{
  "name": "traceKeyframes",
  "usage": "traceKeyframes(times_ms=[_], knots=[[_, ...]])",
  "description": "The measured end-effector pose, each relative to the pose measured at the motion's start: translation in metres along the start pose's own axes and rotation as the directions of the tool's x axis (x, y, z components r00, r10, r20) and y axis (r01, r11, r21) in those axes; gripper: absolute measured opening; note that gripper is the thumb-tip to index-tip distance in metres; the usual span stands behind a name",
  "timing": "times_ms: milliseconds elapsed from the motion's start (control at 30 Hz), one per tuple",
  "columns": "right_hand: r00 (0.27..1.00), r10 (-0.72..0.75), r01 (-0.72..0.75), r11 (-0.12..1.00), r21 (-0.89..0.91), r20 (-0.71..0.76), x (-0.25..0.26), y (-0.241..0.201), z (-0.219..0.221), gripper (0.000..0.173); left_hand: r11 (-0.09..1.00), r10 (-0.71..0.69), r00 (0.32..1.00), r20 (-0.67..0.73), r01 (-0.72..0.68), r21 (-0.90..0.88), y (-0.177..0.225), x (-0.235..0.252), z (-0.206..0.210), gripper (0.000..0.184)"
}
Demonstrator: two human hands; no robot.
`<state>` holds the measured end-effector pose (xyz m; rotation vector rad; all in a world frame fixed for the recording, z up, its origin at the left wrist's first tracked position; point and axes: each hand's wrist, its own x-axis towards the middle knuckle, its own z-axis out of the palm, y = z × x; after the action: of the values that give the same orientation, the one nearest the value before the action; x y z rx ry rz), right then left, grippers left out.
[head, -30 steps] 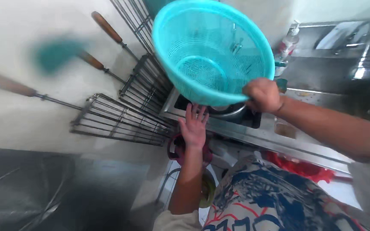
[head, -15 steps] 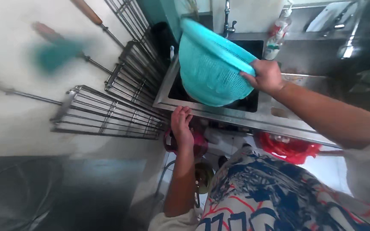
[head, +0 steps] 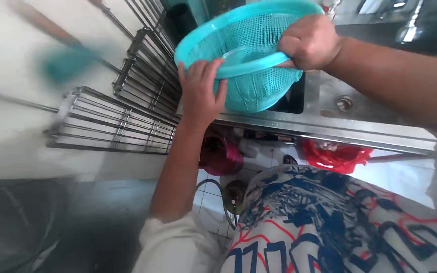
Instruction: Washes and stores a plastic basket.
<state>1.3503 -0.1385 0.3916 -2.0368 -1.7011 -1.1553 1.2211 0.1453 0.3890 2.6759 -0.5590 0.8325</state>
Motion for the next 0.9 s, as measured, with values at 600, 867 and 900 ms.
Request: traceKeyframes(times_ms=[600,867,900], knots=[[0.984,0.150,-0.158,0.985,0.075,0.097,-0.052,-0.015,-0.004,0.045,0.987,0.150,0.983,0.105,-0.143,-0.077,0.001,0.017,0.040,0.022],[0.988,0.150,-0.151,0.988,-0.045,-0.020,-0.036,0.002,-0.019,0.051,0.978,0.203,0.977,-0.058,-0.205,-0.027,0.004,0.048,0.024,0.027],[0.989,0.149,-0.149,0.989,-0.021,-0.001,-0.038,0.001,-0.019,0.050,0.977,0.210,0.977,-0.045,-0.211,-0.023,0.004,0.047,0.025,0.026]])
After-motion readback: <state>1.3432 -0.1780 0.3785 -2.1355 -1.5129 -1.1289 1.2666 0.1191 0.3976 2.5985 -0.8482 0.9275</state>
